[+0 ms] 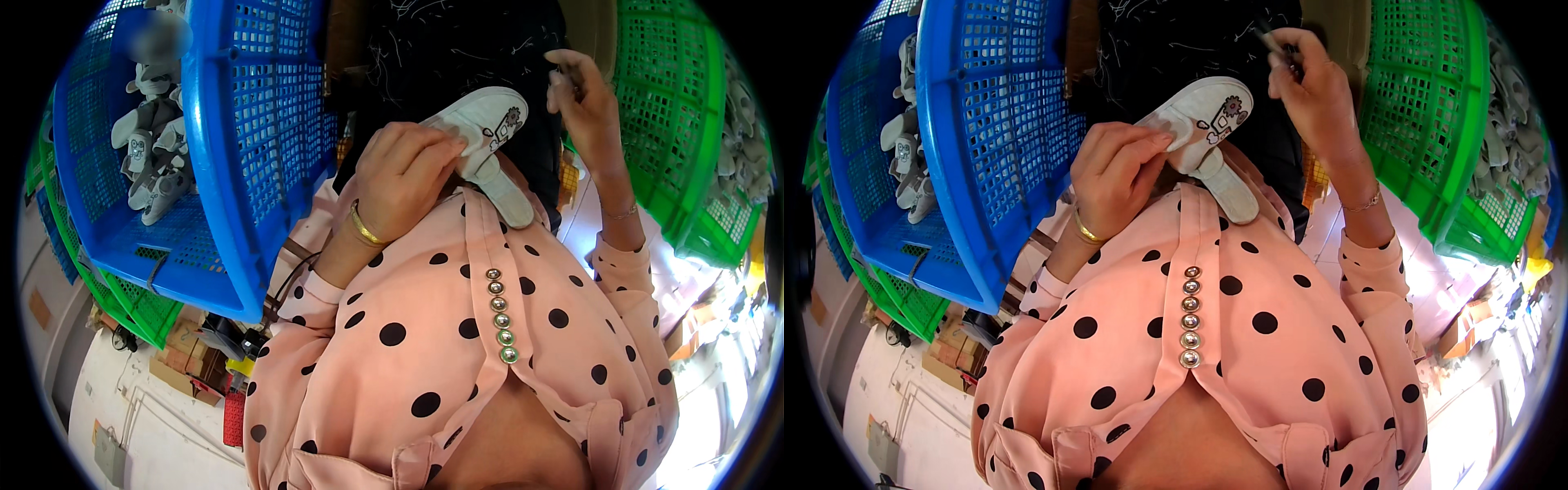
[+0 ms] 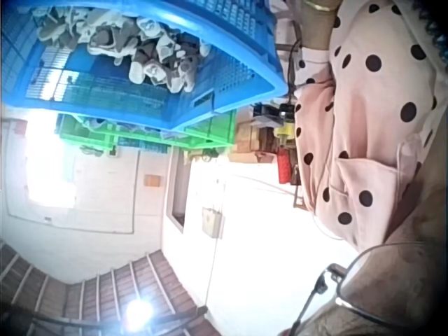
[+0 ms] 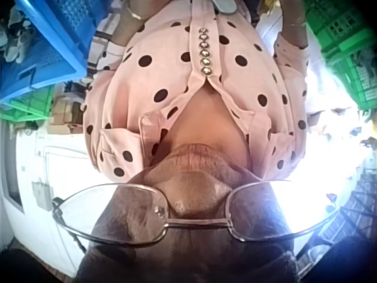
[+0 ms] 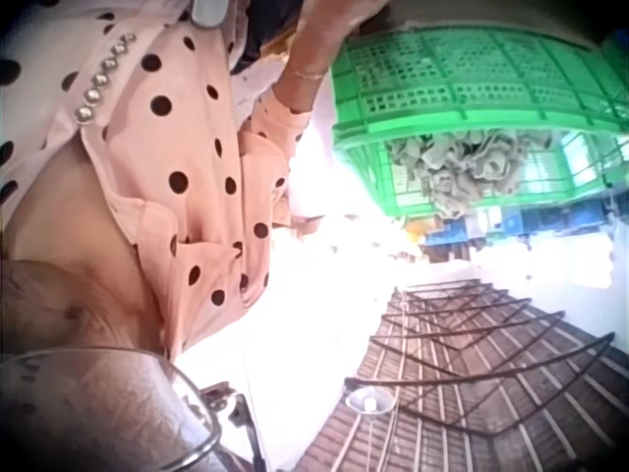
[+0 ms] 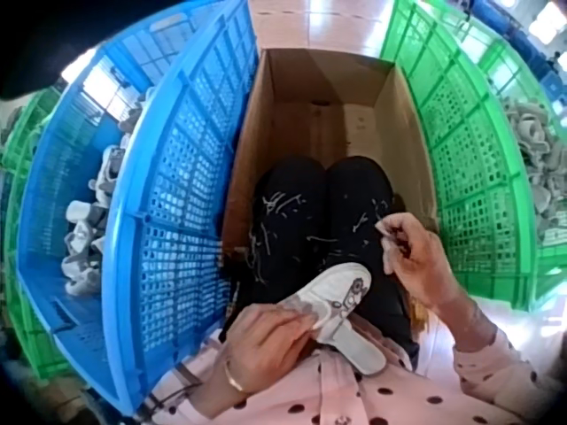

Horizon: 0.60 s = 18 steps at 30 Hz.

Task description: The person sits on the floor and uses scissors to trim loose threads and excess fabric from the edges of small white fabric items. They handle the items one by one, picking them from a blue basket, cutting the edges, and placing them into a green basket.

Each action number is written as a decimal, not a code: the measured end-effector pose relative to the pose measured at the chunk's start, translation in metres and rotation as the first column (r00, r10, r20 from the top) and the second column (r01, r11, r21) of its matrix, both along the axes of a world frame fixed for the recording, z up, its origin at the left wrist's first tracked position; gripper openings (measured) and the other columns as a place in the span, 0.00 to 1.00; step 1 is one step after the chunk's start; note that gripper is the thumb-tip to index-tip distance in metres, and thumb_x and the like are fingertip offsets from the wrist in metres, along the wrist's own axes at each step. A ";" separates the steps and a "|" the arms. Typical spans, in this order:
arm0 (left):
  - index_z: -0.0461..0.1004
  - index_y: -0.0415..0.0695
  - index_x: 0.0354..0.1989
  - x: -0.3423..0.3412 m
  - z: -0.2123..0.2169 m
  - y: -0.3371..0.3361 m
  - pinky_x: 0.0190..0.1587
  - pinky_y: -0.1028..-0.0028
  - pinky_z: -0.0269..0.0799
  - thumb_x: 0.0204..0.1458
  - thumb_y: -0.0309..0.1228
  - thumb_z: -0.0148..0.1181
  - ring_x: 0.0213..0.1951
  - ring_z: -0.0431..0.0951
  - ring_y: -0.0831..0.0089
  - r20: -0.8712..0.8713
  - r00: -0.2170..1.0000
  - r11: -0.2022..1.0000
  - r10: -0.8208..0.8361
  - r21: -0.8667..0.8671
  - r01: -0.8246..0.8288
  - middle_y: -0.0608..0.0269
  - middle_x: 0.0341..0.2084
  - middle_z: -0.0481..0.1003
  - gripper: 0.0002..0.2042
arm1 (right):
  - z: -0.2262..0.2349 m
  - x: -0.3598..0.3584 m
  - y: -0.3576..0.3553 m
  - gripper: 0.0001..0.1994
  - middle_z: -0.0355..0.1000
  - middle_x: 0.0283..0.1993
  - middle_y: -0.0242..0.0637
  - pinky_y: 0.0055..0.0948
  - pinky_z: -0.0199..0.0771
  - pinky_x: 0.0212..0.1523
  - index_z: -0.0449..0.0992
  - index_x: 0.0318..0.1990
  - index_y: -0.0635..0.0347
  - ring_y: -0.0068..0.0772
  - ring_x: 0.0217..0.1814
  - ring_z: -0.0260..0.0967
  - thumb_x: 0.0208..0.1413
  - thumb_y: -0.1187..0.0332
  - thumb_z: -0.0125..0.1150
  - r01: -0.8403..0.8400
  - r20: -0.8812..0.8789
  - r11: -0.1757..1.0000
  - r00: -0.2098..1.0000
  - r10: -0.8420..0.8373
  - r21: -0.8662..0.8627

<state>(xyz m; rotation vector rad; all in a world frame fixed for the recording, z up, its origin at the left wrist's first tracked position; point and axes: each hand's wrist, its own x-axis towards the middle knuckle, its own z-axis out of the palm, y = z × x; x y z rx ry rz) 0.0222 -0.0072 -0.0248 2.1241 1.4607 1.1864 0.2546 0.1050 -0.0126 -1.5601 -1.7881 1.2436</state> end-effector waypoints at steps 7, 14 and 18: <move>0.79 0.40 0.35 0.001 0.013 0.003 0.29 0.74 0.72 0.35 0.19 0.71 0.32 0.76 0.65 -0.049 0.996 0.975 -0.080 0.203 0.089 0.61 0.31 0.77 0.15 | 0.015 0.005 -0.001 0.18 0.73 0.28 0.40 0.25 0.67 0.32 0.75 0.42 0.64 0.26 0.26 0.63 0.50 0.61 0.70 -0.412 0.062 0.909 0.907 0.416 -0.064; 0.78 0.40 0.35 0.000 0.019 0.015 0.34 0.76 0.73 0.42 0.21 0.67 0.33 0.77 0.67 0.148 0.989 0.999 -0.012 -0.028 0.016 0.60 0.31 0.78 0.10 | 0.026 0.021 0.006 0.12 0.63 0.26 0.25 0.18 0.60 0.30 0.73 0.36 0.64 0.13 0.29 0.55 0.53 0.66 0.68 -0.380 -0.197 0.905 0.918 0.344 -0.190; 0.78 0.39 0.36 0.002 0.035 0.038 0.31 0.80 0.72 0.54 0.27 0.64 0.28 0.75 0.79 0.564 0.796 0.821 0.219 -0.548 0.162 0.63 0.28 0.78 0.06 | 0.029 0.024 0.008 0.11 0.62 0.25 0.22 0.16 0.55 0.29 0.73 0.34 0.64 0.10 0.28 0.53 0.56 0.65 0.66 -0.337 -0.282 0.925 0.918 0.280 -0.176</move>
